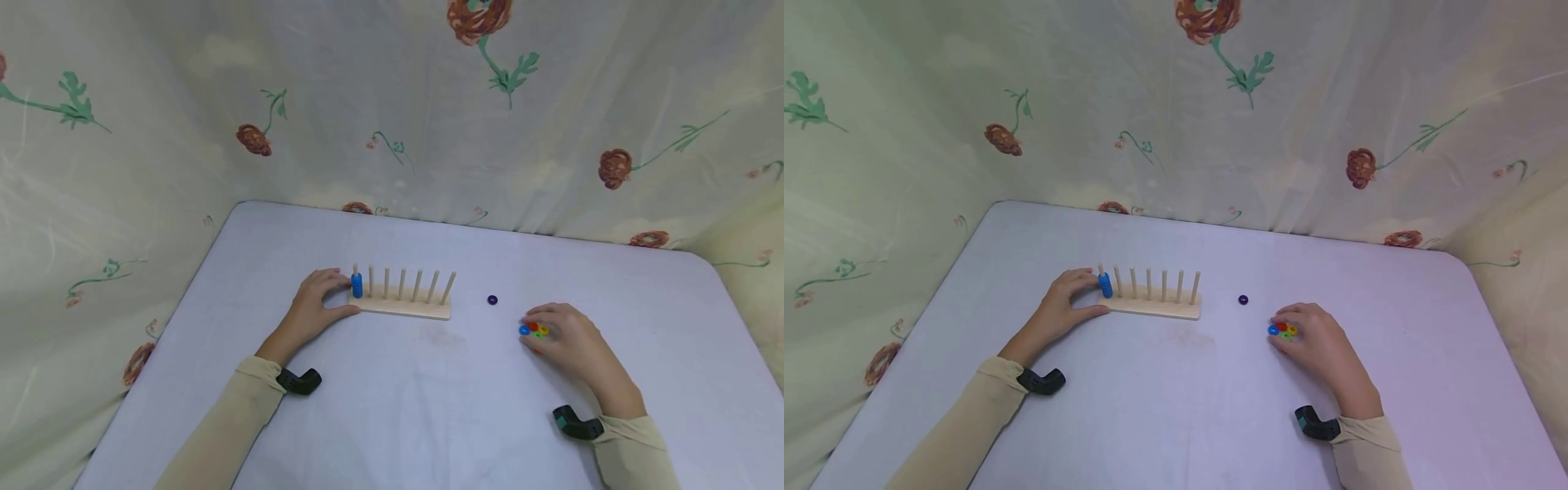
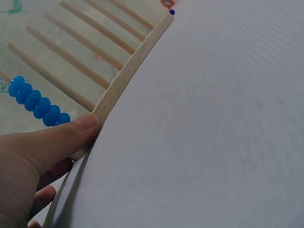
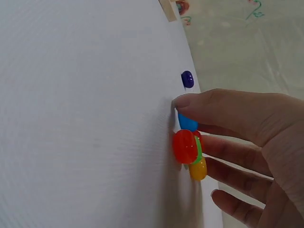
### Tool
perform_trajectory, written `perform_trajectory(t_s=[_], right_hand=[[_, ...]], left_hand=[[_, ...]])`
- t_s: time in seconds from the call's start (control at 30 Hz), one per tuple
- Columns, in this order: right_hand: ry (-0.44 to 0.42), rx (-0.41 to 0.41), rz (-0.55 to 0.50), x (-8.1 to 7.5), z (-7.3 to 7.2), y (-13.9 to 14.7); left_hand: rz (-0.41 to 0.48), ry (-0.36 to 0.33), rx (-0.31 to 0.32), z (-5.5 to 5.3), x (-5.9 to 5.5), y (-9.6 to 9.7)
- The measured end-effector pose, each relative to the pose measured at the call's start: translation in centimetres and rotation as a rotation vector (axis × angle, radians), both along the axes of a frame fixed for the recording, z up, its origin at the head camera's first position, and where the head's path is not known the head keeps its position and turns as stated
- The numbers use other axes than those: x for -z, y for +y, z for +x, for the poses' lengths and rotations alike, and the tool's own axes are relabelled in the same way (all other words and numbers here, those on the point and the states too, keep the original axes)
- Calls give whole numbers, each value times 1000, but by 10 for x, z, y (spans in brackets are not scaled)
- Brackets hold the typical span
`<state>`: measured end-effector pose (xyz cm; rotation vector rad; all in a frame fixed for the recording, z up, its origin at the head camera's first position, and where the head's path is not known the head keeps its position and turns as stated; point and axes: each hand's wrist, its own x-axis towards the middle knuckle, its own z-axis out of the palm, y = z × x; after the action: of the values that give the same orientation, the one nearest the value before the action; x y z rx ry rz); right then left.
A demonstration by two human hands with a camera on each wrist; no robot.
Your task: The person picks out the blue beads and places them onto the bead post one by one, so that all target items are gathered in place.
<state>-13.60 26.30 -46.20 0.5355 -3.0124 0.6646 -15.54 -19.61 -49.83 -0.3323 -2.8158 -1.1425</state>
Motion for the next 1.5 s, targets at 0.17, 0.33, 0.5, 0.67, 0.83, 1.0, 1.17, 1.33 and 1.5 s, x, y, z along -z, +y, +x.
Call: perform_trajectory(t_s=[0.17,0.33,0.5,0.67,0.83,1.0,1.17,1.33,1.5], right_hand=[[-17,2,3,1,-1,-2],[-9,3,-21,2,-2,-1],[11,-5,-41,4,-3,1],[-1,5,-59,4,-3,2],[23,13,-71,4,-2,1],[2,40,-86,2,-1,-1],[36,35,-102,2,0,-1],[82,16,-106,3,0,-3],[83,7,-117,4,0,-4]], left_hand=[[-9,8,1,-2,2,0],[-4,6,3,-3,3,-1],[-5,0,-2,-3,2,0],[-11,-3,-5,-3,2,1],[-13,-1,-3,-3,2,1],[-8,-3,-2,-3,3,0],[-12,-1,0,-3,4,-1],[-19,-5,-2,-3,4,-1],[-18,-11,-4,-3,3,-1]])
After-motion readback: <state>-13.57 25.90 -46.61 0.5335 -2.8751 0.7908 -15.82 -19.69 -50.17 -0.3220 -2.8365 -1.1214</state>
